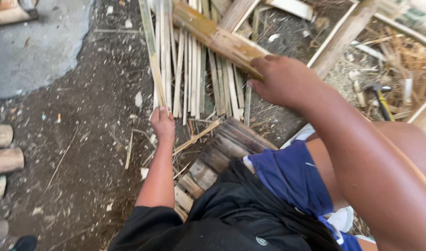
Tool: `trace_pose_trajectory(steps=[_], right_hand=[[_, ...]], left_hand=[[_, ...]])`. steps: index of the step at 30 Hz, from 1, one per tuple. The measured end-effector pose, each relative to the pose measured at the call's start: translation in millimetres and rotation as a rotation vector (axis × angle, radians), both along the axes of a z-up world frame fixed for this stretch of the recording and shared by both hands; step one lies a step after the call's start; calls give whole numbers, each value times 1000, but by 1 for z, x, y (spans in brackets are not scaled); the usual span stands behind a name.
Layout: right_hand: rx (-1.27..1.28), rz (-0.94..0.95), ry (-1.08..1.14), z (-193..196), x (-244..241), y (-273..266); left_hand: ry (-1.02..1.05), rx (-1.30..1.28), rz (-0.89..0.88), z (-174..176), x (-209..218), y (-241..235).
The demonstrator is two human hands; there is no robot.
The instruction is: The person assembles a bamboo frame by cutting bamboo strips with a hand saw and securing them with nails using a hammer. They repeatedly position strips, saw them to length, and hammer nails into the frame joints.
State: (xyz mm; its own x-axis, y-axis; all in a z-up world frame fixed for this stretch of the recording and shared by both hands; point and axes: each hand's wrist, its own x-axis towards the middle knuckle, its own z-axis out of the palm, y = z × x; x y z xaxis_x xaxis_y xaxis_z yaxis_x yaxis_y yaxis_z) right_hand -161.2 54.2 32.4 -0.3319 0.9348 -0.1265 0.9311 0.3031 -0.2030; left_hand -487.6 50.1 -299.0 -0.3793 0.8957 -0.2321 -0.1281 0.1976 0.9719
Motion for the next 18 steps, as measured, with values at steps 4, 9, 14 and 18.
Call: trace_pose_trajectory(steps=[4, 9, 14, 18], right_hand=[[179, -64, 208, 45, 74, 0], [242, -353, 312, 60, 195, -24], [190, -736, 699, 2, 301, -32], [297, -747, 666, -88, 339, -21]], left_hand=[[-63, 180, -234, 74, 90, 26], [-45, 455, -581, 156, 251, 47], [0, 583, -792, 188, 421, 41], [152, 665, -867, 162, 515, 31]])
